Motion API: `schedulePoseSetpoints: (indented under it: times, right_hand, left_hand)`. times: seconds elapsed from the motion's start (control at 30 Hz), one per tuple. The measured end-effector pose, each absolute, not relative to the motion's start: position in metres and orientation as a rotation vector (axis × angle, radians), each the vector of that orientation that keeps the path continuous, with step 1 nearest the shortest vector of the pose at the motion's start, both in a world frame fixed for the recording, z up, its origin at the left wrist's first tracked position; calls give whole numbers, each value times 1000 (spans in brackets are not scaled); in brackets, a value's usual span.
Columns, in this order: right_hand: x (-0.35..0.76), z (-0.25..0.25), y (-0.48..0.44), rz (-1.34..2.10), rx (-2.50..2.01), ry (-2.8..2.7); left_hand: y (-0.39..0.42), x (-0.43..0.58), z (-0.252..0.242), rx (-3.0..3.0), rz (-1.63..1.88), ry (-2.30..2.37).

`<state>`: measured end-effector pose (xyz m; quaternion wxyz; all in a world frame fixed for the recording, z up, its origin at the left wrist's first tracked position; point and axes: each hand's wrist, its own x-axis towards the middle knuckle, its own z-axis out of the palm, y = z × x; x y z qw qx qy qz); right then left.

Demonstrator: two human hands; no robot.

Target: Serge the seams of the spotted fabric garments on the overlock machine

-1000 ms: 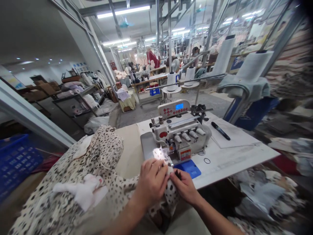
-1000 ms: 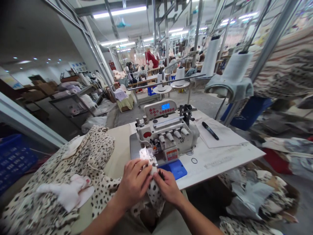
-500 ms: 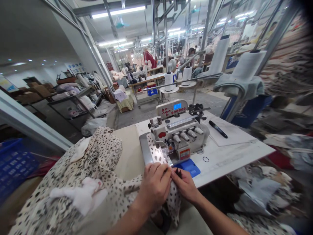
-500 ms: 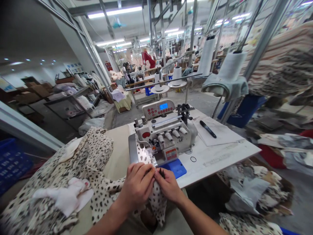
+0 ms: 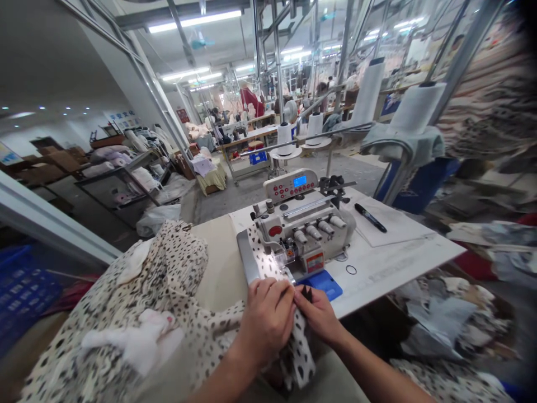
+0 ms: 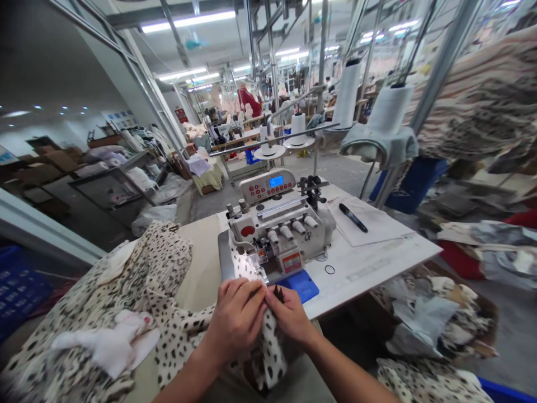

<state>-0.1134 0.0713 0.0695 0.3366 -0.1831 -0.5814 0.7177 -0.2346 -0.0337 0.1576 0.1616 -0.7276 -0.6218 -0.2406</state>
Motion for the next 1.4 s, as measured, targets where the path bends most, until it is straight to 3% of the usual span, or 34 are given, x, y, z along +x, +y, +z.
schedulePoseSetpoints:
  times: [1.17, 1.4]
  right_hand:
    - [-115, 67, 68, 1923, -473, -1469]
    - [-115, 70, 71, 1800, -416, -1528]
  left_hand:
    - [-34, -244, 165, -2081, -669, -1791]
    - [-33, -247, 171, -2085, -650, -1814]
